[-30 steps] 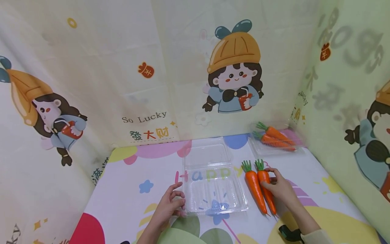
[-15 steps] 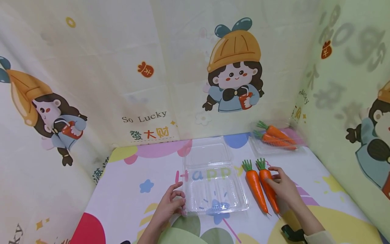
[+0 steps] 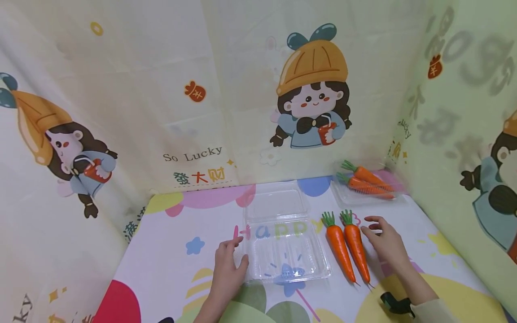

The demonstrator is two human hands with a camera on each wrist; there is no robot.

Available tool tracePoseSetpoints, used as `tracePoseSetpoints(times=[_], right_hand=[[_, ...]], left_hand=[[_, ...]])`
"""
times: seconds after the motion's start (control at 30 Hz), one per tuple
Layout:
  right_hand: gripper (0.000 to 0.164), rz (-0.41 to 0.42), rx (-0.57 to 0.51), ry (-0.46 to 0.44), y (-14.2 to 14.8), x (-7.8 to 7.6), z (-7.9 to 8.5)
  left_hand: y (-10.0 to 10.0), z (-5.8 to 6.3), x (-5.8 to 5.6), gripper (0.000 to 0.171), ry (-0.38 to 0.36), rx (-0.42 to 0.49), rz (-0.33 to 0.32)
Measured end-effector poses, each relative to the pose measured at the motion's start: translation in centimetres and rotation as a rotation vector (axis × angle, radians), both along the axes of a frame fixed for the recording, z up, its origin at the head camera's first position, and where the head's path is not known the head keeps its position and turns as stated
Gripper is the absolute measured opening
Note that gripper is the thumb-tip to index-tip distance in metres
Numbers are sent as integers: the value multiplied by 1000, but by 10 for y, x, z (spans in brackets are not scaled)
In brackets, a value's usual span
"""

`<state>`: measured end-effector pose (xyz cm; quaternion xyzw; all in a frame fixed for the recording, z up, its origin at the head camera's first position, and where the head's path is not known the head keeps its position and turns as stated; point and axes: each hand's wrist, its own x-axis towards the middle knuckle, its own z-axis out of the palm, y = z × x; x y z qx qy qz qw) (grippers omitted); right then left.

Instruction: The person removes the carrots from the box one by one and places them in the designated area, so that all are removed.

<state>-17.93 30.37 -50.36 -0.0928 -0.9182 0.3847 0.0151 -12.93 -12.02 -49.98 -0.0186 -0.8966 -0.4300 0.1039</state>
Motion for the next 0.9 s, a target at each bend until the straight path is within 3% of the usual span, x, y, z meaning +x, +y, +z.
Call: tracePoseSetpoints(times=[0.1, 0.2, 0.33, 0.5, 0.73, 0.9], right_hand=[[46, -37, 39, 143, 3, -8, 3], [39, -92, 53, 288, 8, -17, 7], [36, -138, 63, 436, 15, -31, 12], [36, -122, 116, 563, 25, -52, 14], [51, -32, 202, 525, 37, -75, 16], [50, 20, 288, 520, 44, -88, 13]], left_hand=[[17, 5, 5, 41, 221, -182, -55], [37, 7, 8, 36, 339, -285, -152], [67, 5, 12, 31, 377, -378, -292], [105, -3, 16, 31, 434, -530, -418], [148, -5, 12, 47, 476, -758, -451], [169, -6, 3, 47, 505, -810, -443]])
